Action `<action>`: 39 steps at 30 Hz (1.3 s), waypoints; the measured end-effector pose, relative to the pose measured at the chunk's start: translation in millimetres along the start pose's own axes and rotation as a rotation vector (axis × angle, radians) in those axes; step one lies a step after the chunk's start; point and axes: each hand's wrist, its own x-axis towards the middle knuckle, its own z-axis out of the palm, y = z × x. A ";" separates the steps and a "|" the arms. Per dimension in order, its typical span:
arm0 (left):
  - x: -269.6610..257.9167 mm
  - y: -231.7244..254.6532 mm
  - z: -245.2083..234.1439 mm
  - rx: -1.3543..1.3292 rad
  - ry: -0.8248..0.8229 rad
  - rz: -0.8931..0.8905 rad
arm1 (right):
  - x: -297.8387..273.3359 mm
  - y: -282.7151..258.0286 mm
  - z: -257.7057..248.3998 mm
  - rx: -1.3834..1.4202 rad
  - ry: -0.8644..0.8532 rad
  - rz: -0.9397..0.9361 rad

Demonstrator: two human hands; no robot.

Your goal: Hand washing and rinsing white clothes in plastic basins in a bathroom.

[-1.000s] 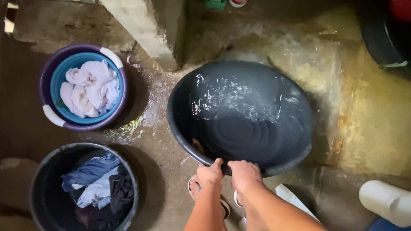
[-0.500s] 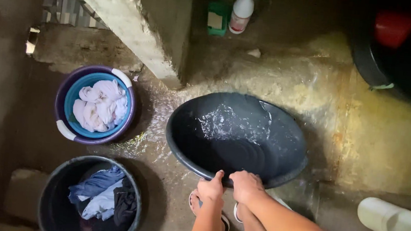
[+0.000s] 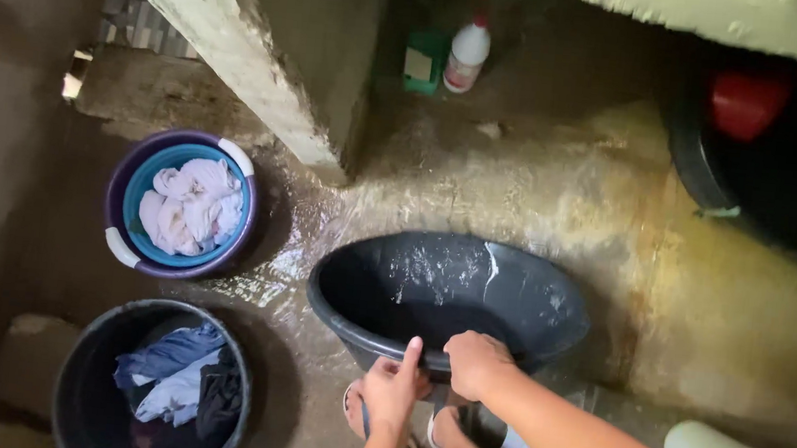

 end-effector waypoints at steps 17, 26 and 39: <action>51.2 86.0 -0.9 0.544 0.078 0.893 | 69.8 -19.0 -150.5 -0.590 0.148 -0.105; 104.8 117.9 47.1 0.370 0.049 0.694 | 59.5 -31.7 -168.5 -0.107 1.124 -0.346; 148.4 167.6 31.6 0.349 -0.162 0.751 | 161.8 -55.5 -145.7 1.521 0.595 0.050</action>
